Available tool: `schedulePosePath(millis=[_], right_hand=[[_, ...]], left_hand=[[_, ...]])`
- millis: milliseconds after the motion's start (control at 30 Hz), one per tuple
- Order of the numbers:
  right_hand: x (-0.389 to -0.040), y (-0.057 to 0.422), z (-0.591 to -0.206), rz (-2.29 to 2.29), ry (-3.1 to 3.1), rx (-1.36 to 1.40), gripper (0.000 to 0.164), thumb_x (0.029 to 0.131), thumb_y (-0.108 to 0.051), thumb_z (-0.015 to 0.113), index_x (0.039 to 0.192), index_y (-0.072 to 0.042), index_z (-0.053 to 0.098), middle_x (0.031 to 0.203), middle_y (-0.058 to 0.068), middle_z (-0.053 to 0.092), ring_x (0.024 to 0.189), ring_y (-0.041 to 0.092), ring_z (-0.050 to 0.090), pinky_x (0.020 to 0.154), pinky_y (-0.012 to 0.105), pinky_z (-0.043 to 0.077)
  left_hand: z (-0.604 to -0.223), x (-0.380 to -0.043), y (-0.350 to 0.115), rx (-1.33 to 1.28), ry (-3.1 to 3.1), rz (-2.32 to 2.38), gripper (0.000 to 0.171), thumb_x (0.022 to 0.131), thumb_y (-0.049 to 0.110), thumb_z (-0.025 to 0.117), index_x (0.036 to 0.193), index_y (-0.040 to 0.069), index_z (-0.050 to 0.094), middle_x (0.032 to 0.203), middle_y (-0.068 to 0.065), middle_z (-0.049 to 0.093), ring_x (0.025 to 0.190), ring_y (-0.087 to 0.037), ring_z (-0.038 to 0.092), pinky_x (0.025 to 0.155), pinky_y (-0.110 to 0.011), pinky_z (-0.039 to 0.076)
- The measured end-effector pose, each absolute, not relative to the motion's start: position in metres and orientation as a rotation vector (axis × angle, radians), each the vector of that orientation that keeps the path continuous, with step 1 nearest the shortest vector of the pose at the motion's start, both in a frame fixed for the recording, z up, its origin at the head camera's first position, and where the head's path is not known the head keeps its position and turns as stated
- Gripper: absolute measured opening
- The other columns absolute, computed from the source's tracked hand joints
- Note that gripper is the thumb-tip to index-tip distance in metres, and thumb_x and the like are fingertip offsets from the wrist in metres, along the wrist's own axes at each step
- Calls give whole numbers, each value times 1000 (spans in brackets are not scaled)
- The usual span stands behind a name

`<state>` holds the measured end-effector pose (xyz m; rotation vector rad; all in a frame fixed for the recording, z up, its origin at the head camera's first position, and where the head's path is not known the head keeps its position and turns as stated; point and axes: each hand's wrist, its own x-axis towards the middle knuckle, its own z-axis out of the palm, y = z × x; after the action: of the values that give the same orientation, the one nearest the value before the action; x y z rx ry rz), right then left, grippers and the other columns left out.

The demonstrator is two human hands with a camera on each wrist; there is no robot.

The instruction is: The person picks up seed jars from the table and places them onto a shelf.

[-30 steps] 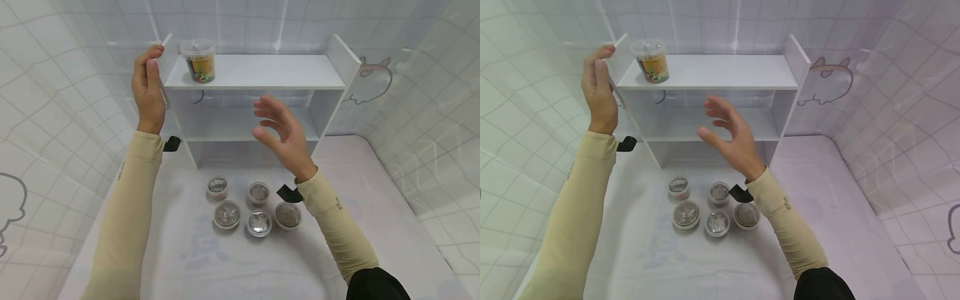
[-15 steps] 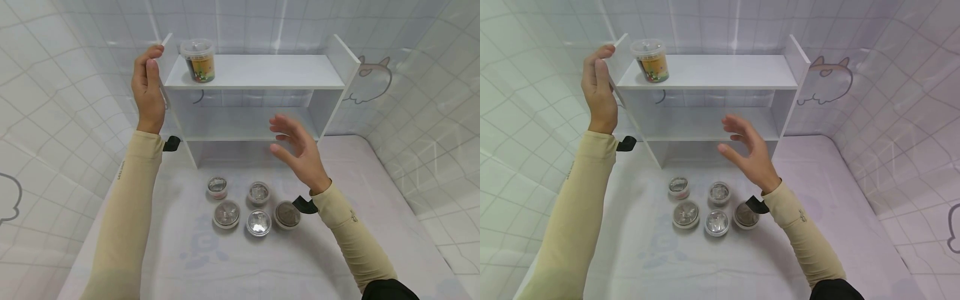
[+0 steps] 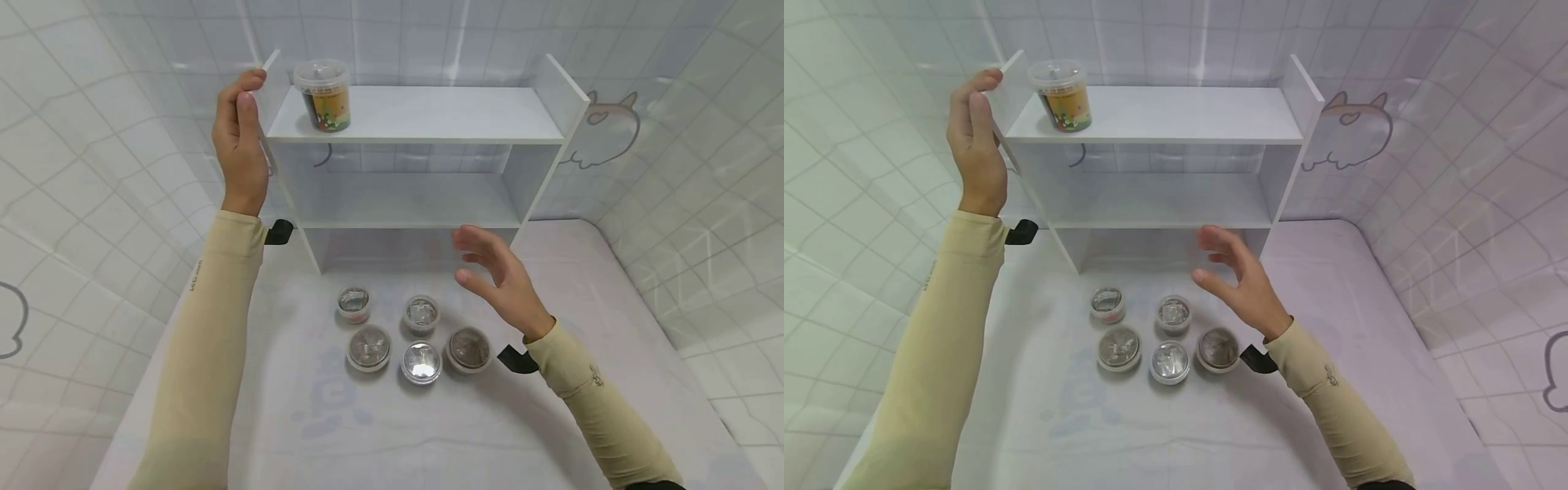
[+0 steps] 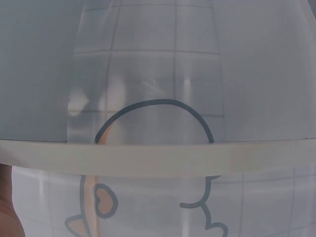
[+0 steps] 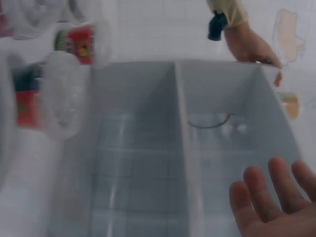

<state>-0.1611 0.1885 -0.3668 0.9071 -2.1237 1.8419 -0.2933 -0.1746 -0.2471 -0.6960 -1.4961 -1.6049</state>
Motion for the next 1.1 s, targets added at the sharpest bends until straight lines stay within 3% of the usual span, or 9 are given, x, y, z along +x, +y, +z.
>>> schedulePosePath(millis=[333,533,867,1100], right_hand=[[-149,206,-396,1862,-2254,859,68,93,7,68,153,-7,40,151,13,47,137,33,46,109,50,42],[-143,225,-415,1818,-2339,810,74,91,5,71,155,-17,39,151,9,47,137,36,44,110,43,43],[-126,247,-440,1811,-2432,801,79,89,6,74,155,-13,35,150,13,47,137,37,44,110,39,44],[-117,251,-452,1890,-2465,767,78,89,5,75,155,-17,37,150,6,48,137,33,45,110,40,44]], left_hand=[[-246,-293,-176,-705,-1484,-1577,31,106,-6,36,118,2,64,129,-12,63,132,-23,51,119,-35,32],[-245,-295,-174,-727,-1462,-1607,32,106,-7,36,118,1,64,129,-14,63,132,-23,51,119,-35,32],[-248,-293,-177,-700,-1494,-1576,28,107,-3,39,120,1,63,130,-14,63,131,-22,51,118,-35,33],[-248,-294,-175,-719,-1461,-1596,31,106,-7,36,118,1,64,129,-15,63,131,-24,52,119,-37,32]])
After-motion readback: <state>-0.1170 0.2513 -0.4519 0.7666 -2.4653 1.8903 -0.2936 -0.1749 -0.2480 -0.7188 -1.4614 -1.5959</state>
